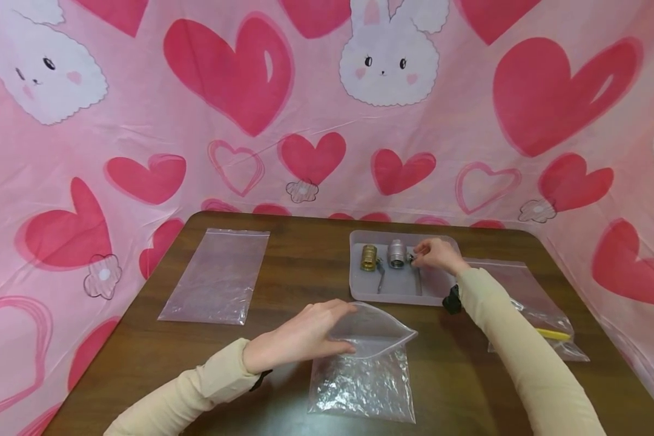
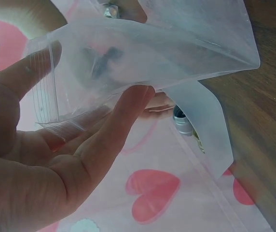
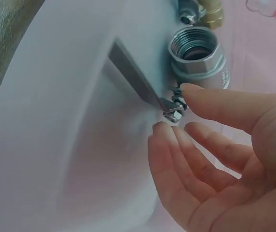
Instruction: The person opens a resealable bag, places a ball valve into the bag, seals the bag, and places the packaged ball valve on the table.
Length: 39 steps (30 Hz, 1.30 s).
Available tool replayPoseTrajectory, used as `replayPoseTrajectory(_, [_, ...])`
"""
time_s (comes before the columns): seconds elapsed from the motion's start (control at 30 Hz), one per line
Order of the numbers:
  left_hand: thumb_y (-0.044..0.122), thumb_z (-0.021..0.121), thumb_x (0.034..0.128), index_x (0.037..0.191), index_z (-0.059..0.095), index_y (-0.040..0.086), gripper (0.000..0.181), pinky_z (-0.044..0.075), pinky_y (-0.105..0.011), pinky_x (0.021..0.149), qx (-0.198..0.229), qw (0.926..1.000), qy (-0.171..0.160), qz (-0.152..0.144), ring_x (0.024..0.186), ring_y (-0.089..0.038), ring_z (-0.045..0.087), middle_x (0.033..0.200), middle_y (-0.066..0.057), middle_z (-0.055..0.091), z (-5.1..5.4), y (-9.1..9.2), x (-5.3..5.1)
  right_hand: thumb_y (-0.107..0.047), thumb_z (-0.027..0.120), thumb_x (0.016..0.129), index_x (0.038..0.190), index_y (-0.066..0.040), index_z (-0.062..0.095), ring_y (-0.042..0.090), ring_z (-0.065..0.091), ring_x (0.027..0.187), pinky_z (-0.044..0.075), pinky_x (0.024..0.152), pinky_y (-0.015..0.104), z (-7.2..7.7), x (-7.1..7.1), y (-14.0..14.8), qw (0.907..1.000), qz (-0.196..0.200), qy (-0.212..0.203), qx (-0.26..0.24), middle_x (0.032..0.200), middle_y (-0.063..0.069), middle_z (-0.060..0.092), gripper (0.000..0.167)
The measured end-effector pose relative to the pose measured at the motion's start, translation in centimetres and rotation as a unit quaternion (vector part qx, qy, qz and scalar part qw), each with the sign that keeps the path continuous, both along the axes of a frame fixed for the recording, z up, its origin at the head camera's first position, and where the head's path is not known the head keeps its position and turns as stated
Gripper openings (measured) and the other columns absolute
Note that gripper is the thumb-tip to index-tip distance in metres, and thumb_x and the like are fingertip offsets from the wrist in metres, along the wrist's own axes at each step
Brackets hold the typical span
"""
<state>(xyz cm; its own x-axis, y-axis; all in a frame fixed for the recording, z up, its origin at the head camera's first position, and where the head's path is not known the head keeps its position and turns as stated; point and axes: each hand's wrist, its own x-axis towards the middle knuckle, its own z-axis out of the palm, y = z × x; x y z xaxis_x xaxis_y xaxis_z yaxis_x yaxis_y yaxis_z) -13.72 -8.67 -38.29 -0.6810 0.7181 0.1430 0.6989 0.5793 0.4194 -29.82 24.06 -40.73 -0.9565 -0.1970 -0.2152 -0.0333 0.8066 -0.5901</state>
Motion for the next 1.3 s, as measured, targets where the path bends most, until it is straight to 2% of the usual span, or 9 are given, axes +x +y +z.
replayPoseTrajectory(0.2, [0.032,0.08,0.0841,0.134,0.056,0.001,0.063,0.056,-0.036,0.093,-0.001,1.0,-0.007,-0.001,0.113,-0.02,0.066,0.128,-0.01,0.066,0.0,0.0,0.0,-0.014,0.073,0.087,0.124,0.01,0.057,0.018,0.068,0.082,0.06,0.075,0.033,-0.6,-0.6,-0.2,0.9993,-0.008,-0.036,-0.007,0.118,0.028,0.065,0.047])
replayPoseTrajectory(0.5, [0.031,0.08,0.0841,0.134,0.057,0.001,0.062,0.056,-0.032,0.092,0.003,1.0,-0.002,-0.004,0.112,-0.019,0.066,0.128,-0.01,0.066,0.0,0.1,-0.1,-0.007,0.072,0.085,0.127,0.012,0.055,0.007,0.062,0.071,0.059,0.069,0.025,-0.8,-1.4,-0.6,0.9975,-0.023,-0.067,0.0,0.119,0.026,0.06,0.048])
replayPoseTrajectory(0.7, [0.031,0.08,0.0838,0.133,0.057,0.002,0.061,0.057,-0.033,0.092,0.004,1.0,-0.001,-0.002,0.112,-0.019,0.067,0.127,-0.01,0.067,-0.1,0.1,0.0,-0.002,0.069,0.082,0.111,0.01,0.06,0.005,0.059,0.065,0.058,0.065,0.022,-0.8,-1.4,-1.0,0.9978,-0.021,-0.062,0.003,0.1,0.014,0.061,0.033])
replayPoseTrajectory(0.87, [0.031,0.08,0.0836,0.132,0.058,0.002,0.061,0.056,-0.033,0.091,0.003,1.0,0.002,0.001,0.111,-0.019,0.067,0.126,-0.009,0.067,-0.1,0.1,0.1,-0.004,0.065,0.084,0.101,0.004,0.057,0.009,0.059,0.066,0.059,0.066,0.026,-0.2,-1.2,-1.2,0.9974,-0.022,-0.069,-0.005,0.083,0.005,0.058,0.021])
replayPoseTrajectory(1.07, [0.031,0.08,0.0842,0.133,0.058,0.003,0.06,0.056,-0.033,0.092,0.001,1.0,-0.003,0.002,0.112,-0.019,0.066,0.127,-0.009,0.066,-0.1,0.1,0.1,-0.004,0.063,0.087,0.106,0.009,0.054,0.009,0.061,0.071,0.061,0.072,0.029,0.0,-1.2,-1.1,0.9936,-0.02,-0.098,-0.054,0.086,0.007,0.062,0.024])
replayPoseTrajectory(1.3, [0.033,0.08,0.0838,0.133,0.058,0.004,0.061,0.056,-0.036,0.093,-0.007,0.9999,0.001,0.008,0.114,-0.018,0.065,0.127,-0.008,0.067,-0.1,0.1,0.2,0.0,0.059,0.093,0.103,0.011,0.052,0.01,0.069,0.079,0.061,0.075,0.027,0.0,-1.3,-0.7,0.9782,-0.006,-0.152,-0.141,0.088,0.01,0.068,0.017])
